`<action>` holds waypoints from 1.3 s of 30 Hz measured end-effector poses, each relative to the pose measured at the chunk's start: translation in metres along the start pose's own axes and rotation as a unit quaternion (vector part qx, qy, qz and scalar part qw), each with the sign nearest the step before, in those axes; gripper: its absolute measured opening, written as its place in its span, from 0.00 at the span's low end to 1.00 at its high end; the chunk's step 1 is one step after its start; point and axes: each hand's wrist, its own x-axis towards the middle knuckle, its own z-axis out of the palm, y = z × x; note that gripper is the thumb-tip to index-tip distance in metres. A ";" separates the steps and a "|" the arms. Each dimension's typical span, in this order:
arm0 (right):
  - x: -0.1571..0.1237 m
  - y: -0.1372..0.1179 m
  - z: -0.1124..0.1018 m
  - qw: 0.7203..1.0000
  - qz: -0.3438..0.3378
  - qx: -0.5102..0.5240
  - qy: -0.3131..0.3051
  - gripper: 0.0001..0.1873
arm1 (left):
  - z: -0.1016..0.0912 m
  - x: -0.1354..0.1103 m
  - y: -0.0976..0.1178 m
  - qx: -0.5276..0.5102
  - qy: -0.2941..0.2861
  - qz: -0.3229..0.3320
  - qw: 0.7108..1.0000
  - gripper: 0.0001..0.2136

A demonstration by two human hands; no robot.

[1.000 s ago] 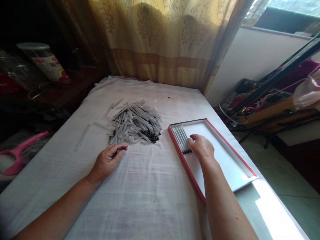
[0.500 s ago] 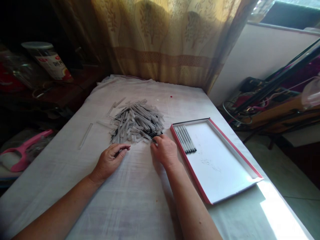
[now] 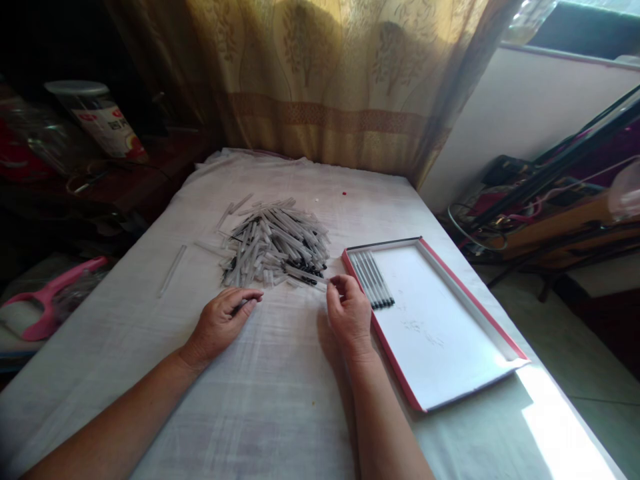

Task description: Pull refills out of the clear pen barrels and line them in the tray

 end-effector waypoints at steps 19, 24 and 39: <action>-0.009 0.004 -0.002 0.982 -0.028 -0.178 -0.063 0.16 | -0.005 -0.001 -0.006 0.127 0.007 0.068 0.990 0.12; -0.006 0.000 0.000 0.942 -0.022 -0.318 -0.105 0.12 | -0.007 0.000 -0.006 0.121 0.014 0.046 0.992 0.14; -0.007 -0.005 -0.001 0.951 0.079 0.265 0.138 0.14 | -0.005 0.001 -0.016 0.090 0.037 0.024 0.995 0.12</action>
